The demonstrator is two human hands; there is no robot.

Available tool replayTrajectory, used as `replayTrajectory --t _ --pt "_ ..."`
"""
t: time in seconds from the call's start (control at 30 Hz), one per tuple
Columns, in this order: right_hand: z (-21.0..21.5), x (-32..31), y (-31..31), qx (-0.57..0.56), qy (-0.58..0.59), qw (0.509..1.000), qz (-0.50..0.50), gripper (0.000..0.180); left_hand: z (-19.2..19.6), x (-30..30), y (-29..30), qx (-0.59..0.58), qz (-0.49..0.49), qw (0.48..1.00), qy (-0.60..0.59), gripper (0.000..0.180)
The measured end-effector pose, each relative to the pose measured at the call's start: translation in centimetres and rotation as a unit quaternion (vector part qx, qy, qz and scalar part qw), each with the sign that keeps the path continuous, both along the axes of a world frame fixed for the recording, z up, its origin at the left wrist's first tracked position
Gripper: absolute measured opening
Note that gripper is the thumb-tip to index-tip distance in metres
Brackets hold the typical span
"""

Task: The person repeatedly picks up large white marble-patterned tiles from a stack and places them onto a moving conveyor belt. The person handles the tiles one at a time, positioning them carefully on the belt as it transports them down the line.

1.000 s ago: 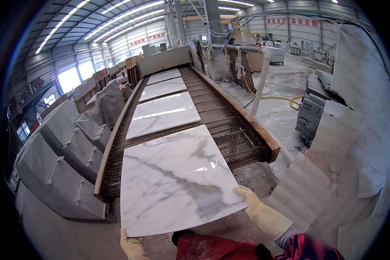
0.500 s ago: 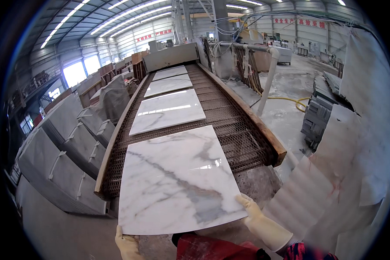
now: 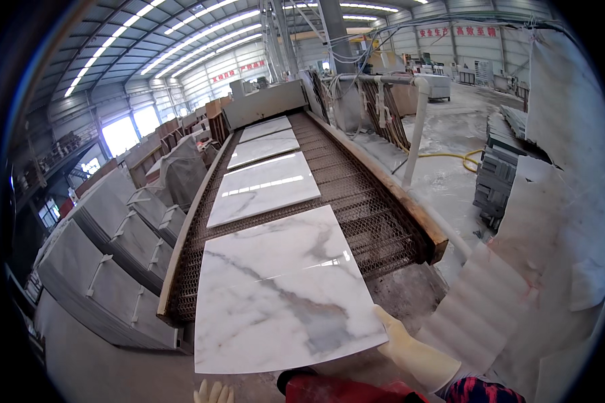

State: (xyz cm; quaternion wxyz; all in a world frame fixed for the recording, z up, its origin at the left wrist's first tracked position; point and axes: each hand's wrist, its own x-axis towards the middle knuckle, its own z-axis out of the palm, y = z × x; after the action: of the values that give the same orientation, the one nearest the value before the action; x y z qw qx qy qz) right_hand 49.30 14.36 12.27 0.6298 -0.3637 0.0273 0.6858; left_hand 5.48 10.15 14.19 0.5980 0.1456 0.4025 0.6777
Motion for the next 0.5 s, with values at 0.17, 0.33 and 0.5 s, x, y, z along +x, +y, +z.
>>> replayTrajectory --t 0.17,0.33,0.5 --pt "0.6 -2.2 -1.5 0.167 -0.574 0.8 0.047 0.039 3.1 -3.9 -11.0 0.005 0.173 0.957 0.235 0.055" --pt "-5.5 -3.6 0.3 0.216 -0.735 0.632 0.118 0.049 6.9 -3.7 -19.8 -0.006 0.29 0.919 0.268 0.054" --pt "-10.6 -8.2 1.6 0.229 -0.452 0.844 0.174 0.058 7.2 -2.6 -23.2 -0.013 0.367 0.882 0.295 0.054"
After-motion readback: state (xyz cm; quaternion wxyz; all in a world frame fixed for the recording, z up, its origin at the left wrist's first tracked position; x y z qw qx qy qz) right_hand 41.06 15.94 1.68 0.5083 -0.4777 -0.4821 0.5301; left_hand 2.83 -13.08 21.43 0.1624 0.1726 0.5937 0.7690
